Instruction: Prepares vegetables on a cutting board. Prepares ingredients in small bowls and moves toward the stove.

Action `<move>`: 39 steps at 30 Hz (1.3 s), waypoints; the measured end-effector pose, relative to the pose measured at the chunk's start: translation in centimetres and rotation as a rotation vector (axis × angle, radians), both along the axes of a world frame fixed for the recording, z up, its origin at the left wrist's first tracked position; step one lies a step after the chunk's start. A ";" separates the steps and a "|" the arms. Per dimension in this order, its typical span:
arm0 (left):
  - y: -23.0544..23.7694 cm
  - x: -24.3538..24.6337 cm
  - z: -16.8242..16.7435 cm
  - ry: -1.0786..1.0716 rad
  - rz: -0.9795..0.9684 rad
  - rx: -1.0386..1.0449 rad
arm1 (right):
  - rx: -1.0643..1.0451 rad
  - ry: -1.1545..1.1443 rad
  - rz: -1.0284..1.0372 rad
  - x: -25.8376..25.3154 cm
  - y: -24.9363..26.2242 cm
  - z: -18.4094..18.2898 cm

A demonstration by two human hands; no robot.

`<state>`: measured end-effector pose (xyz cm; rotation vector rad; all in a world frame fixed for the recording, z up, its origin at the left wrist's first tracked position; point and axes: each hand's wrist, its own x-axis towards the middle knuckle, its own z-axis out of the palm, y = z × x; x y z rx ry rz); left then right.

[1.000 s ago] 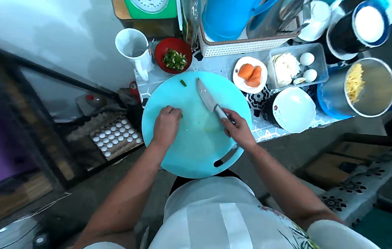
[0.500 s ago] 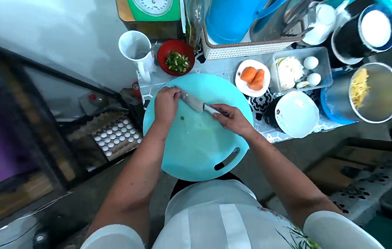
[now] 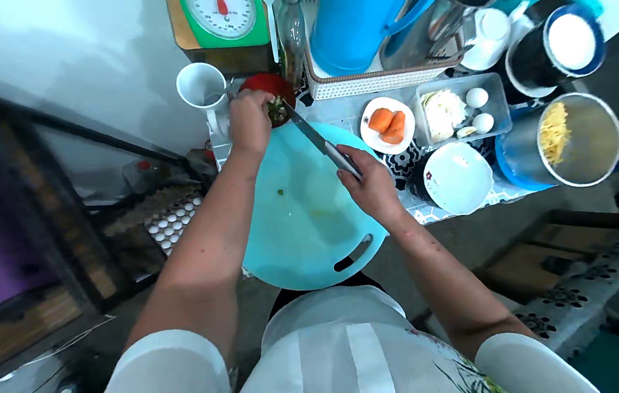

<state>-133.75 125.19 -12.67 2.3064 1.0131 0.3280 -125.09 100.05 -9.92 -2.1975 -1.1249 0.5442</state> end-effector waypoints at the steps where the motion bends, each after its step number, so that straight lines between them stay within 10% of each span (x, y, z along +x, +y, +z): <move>1: -0.1 -0.1 -0.2 0.027 0.003 0.004 | -0.002 -0.060 -0.011 0.0 -0.5 -0.6; 16: -11.3 -11.8 -5.1 0.109 -0.240 0.126 | 0.043 -0.330 0.064 -2.7 -7.2 -7.1; 24: -11.6 -9.7 -4.0 0.413 -0.260 0.189 | 0.049 -0.299 0.051 -3.1 -7.5 -4.7; 33: -3.0 -0.7 2.1 0.170 -0.035 0.207 | 0.208 -0.342 -0.097 -0.5 -13.5 -0.5; 39: -5.6 0.9 2.7 0.154 -0.045 0.335 | 0.292 -0.235 -0.039 3.3 -14.0 0.0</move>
